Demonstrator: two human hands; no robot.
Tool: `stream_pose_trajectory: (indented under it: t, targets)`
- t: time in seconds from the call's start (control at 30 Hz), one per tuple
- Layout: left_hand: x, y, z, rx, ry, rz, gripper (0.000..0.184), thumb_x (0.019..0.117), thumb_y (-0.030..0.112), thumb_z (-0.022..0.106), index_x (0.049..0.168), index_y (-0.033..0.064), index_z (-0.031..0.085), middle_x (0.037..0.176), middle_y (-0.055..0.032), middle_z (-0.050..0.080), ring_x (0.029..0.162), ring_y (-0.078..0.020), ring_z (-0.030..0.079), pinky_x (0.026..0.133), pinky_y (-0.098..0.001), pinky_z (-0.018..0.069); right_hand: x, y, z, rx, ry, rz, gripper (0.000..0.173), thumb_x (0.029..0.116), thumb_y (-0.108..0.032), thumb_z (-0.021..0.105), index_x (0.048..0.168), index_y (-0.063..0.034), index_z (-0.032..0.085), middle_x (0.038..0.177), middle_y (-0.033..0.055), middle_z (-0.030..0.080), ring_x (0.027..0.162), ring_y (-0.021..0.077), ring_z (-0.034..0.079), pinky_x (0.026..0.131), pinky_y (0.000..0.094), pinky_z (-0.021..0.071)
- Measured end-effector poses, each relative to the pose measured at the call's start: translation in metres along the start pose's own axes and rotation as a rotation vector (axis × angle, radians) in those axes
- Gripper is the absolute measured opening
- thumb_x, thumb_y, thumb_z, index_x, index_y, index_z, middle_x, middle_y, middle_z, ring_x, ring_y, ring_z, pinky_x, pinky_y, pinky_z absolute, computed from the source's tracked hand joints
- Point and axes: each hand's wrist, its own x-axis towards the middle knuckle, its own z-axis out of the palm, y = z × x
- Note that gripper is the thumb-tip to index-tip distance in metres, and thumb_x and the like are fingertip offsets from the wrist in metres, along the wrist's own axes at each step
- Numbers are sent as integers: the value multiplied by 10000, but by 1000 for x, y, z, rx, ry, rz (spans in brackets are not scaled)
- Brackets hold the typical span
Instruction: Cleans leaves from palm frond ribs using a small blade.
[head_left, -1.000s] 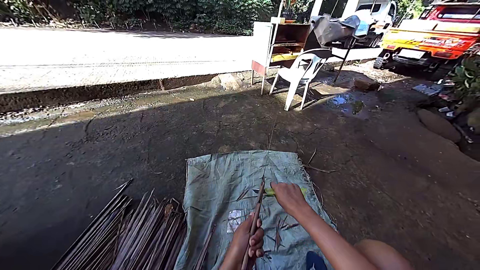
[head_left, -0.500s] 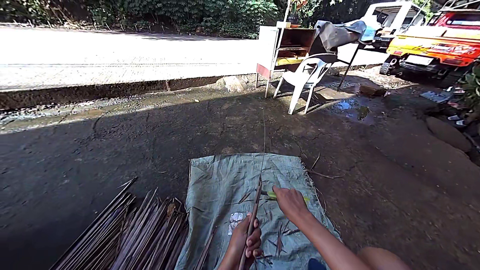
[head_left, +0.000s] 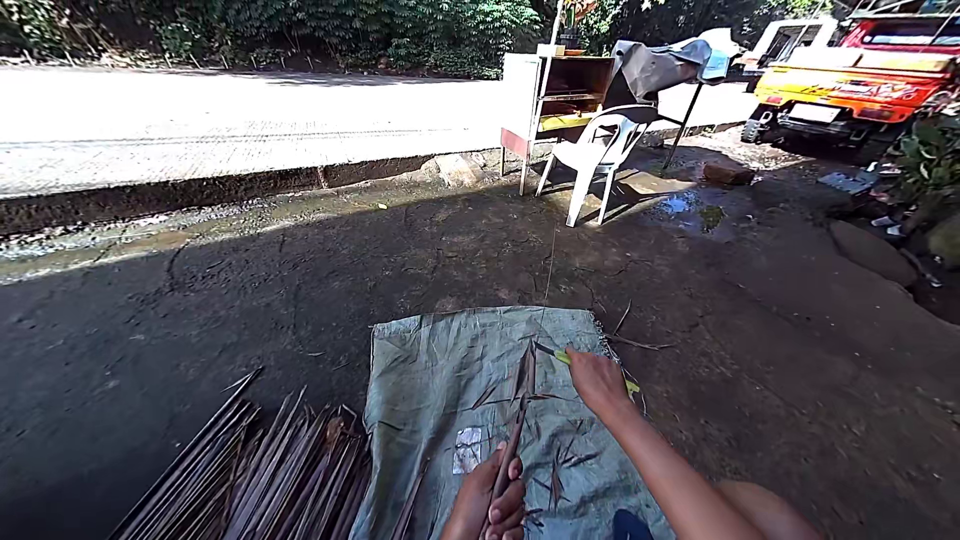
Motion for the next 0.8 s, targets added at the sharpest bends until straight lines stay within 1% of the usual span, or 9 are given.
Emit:
stream_pose_trajectory:
  t: [0.1, 0.17, 0.27, 0.33, 0.47, 0.53, 0.67, 0.73, 0.8]
  targets:
    - [-5, -2, -1, 1, -7, 4, 537, 1119, 280, 45, 810, 154, 466, 440, 102, 410, 328, 30, 426, 352, -108, 369, -4, 3, -8, 42, 12, 12, 331, 1095, -154, 433, 1374, -58, 582, 1241, 241, 678, 1187, 417, 645, 948, 575, 495]
    - [-4, 0, -3, -39, -20, 42, 540, 1118, 285, 49, 805, 159, 470, 438, 105, 418, 328, 31, 434, 350, -108, 371, -12, -3, -9, 66, -7, -51, 320, 1092, -167, 448, 1351, -55, 598, 1221, 245, 685, 1172, 426, 650, 944, 584, 495]
    - [-2, 4, -10, -188, -87, 76, 549, 1119, 320, 59, 814, 159, 485, 458, 107, 447, 336, 30, 459, 352, -104, 391, -28, -18, 1, 50, -71, -192, 308, 1082, -149, 455, 1331, -44, 603, 1172, 254, 695, 1139, 438, 661, 929, 594, 499]
    - [-1, 4, -15, -343, -178, 64, 545, 1107, 311, 74, 832, 141, 512, 490, 102, 481, 352, 30, 491, 365, -99, 427, -31, -23, 9, 44, -90, -222, 298, 1082, -138, 454, 1324, -43, 599, 1166, 248, 699, 1134, 429, 667, 922, 586, 503]
    - [-3, 2, -15, -536, -332, -38, 434, 1088, 236, 222, 877, 104, 578, 535, 92, 510, 388, 25, 521, 400, -100, 456, -20, -20, 8, 73, -63, -145, 314, 1094, -143, 438, 1355, -45, 582, 1207, 248, 686, 1162, 426, 655, 937, 576, 501]
    - [-6, 1, -13, -530, -369, -91, 380, 1072, 200, 300, 871, 97, 606, 524, 97, 506, 388, 31, 517, 402, -98, 448, -12, -13, 4, 111, -39, -87, 324, 1101, -159, 426, 1364, -47, 580, 1223, 246, 682, 1174, 424, 651, 944, 573, 500]
    - [-9, -1, -13, -488, -422, -114, 321, 1071, 211, 372, 890, 104, 616, 560, 106, 519, 410, 43, 522, 418, -90, 455, -3, 3, -6, 175, 14, 0, 345, 1104, -176, 424, 1391, -52, 571, 1250, 248, 672, 1190, 426, 642, 962, 577, 494]
    - [-10, 1, -16, -418, -424, -70, 321, 1078, 249, 406, 896, 118, 635, 558, 109, 532, 427, 42, 536, 433, -95, 457, -10, 1, -10, 151, 5, -51, 341, 1099, -160, 430, 1387, -47, 572, 1237, 257, 673, 1184, 433, 641, 963, 582, 490]
    - [-10, 2, -17, -350, -387, -17, 366, 1092, 272, 351, 877, 135, 613, 537, 115, 523, 412, 46, 527, 419, -96, 450, -21, -7, -10, 101, -33, -180, 323, 1087, -142, 443, 1358, -46, 589, 1190, 258, 688, 1152, 436, 653, 943, 590, 490]
